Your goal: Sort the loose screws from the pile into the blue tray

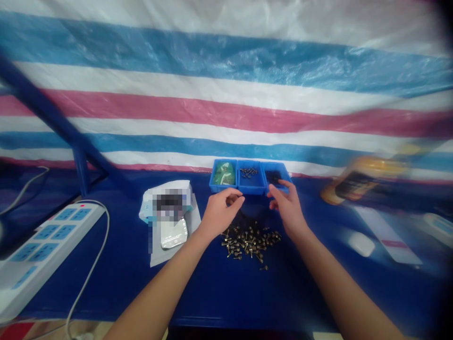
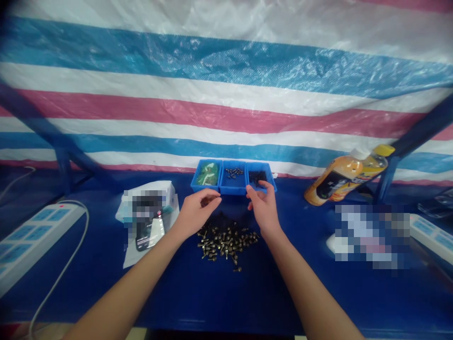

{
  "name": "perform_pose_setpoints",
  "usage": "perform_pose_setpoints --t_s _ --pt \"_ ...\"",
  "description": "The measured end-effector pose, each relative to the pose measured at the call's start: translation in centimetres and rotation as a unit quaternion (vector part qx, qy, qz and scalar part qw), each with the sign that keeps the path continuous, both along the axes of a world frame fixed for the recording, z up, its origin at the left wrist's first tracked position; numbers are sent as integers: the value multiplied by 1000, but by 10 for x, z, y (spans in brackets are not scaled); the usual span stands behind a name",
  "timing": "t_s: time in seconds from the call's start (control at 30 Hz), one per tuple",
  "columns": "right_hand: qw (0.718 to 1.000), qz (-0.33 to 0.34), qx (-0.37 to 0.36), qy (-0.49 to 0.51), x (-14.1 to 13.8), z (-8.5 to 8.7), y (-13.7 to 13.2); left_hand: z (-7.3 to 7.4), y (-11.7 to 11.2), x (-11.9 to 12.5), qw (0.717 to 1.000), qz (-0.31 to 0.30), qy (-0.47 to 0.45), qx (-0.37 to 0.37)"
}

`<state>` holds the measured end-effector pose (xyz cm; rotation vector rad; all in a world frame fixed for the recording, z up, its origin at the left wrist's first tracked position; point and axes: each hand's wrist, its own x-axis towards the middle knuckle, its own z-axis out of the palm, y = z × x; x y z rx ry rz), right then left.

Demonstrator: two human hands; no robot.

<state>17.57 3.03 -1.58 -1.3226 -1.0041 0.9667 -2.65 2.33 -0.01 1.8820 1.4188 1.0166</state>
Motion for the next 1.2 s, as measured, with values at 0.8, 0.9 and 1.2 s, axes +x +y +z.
perform_pose_setpoints --t_s 0.8,0.9,1.2 --pt "824 200 28 -529 -31 -8 -21 -16 -6 2 945 -48 323 19" --pt "825 196 23 -530 -32 -8 -22 -16 -7 3 944 -51 324 31" --pt "834 183 32 -519 -34 -10 -23 -14 -6 3 942 -84 323 47"
